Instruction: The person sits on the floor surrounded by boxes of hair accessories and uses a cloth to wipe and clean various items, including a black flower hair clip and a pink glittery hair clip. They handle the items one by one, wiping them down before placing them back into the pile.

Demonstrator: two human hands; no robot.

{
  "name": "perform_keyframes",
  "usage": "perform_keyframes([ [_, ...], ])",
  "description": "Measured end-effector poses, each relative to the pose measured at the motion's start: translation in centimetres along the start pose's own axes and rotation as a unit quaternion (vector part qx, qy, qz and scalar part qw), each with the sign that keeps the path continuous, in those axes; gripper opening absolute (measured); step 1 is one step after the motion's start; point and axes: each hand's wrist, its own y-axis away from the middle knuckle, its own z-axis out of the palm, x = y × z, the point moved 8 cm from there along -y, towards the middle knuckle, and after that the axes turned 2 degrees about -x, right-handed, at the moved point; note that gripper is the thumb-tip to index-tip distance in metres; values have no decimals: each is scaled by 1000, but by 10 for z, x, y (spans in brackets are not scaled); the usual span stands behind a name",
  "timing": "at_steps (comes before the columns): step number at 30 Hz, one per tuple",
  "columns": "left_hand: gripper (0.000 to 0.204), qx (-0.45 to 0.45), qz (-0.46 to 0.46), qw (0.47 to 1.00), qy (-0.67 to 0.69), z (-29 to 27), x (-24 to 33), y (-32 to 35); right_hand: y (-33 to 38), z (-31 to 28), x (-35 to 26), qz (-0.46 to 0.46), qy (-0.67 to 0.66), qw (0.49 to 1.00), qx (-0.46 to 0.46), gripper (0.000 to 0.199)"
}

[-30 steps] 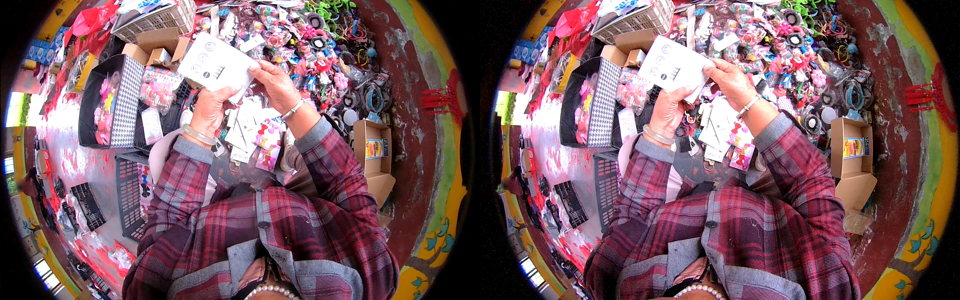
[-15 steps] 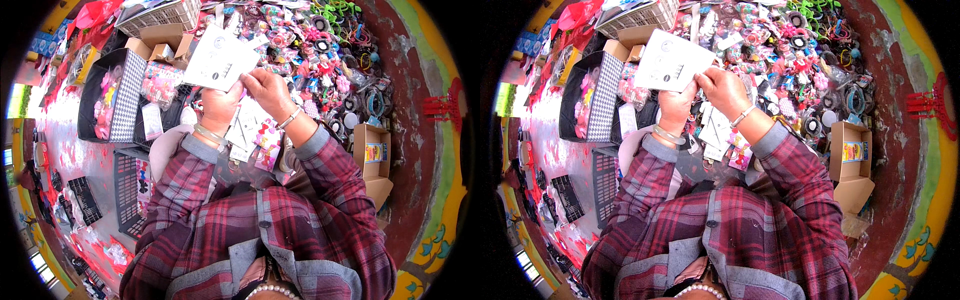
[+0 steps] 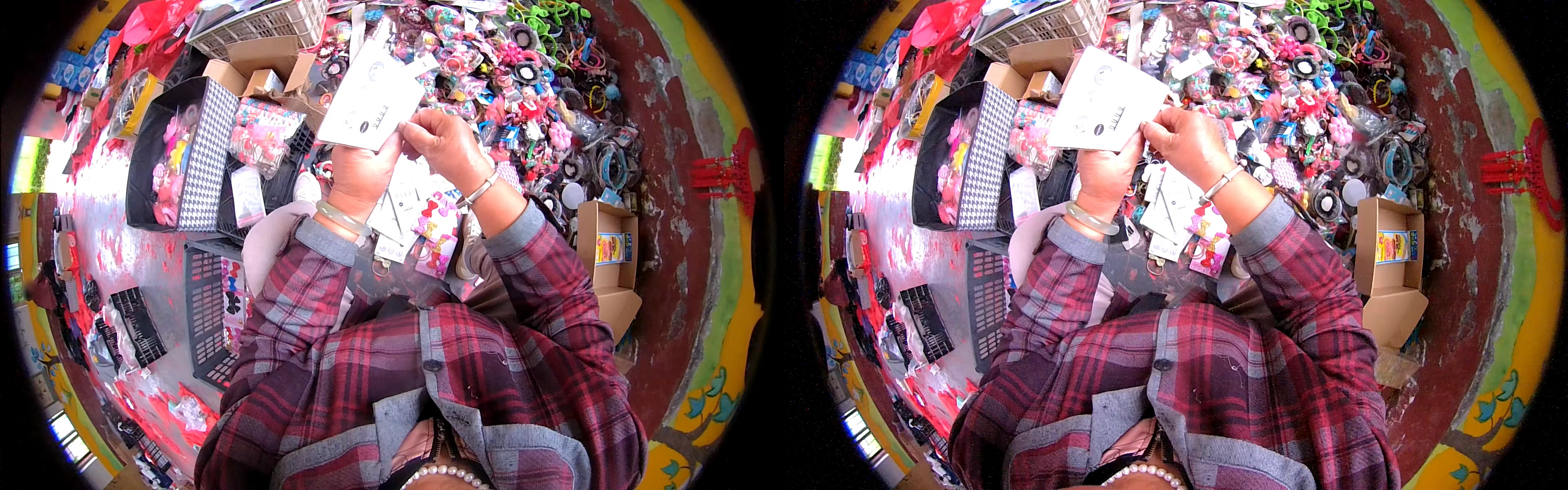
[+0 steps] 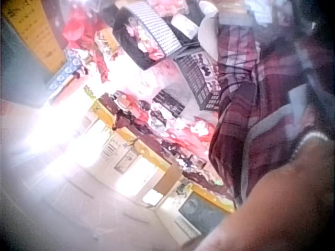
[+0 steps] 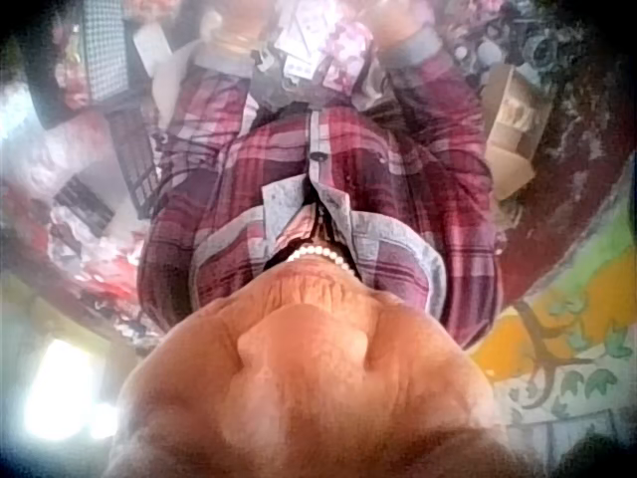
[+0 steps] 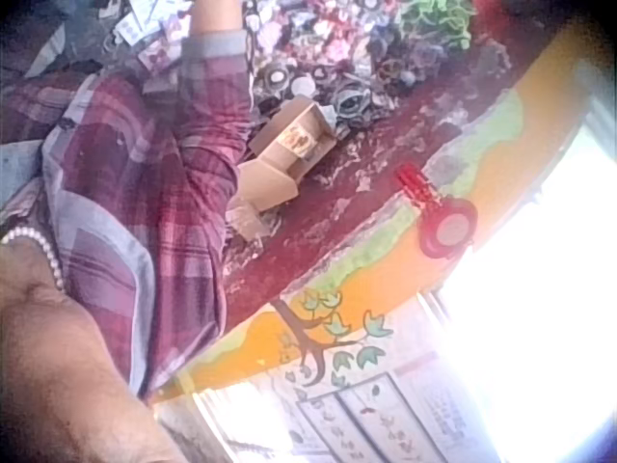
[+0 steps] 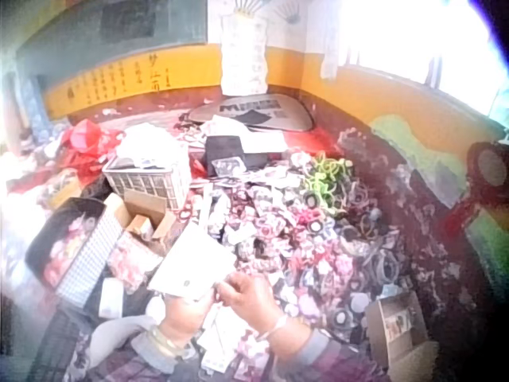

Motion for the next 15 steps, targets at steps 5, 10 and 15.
perform_keyframes([
  [5, 21, -12, 9, 999, 39, 2, -1, 2, 3, 5, 0, 53, -181, 980, -65, 21],
  [10, 20, -38, -46, 989, 136, 9, -12, 2, -6, 0, 12, -21, -142, 989, -21, 19],
  [15, 20, -16, -131, 951, 278, 8, -13, 2, 2, -6, -8, -1, 36, 999, 14, 16],
])
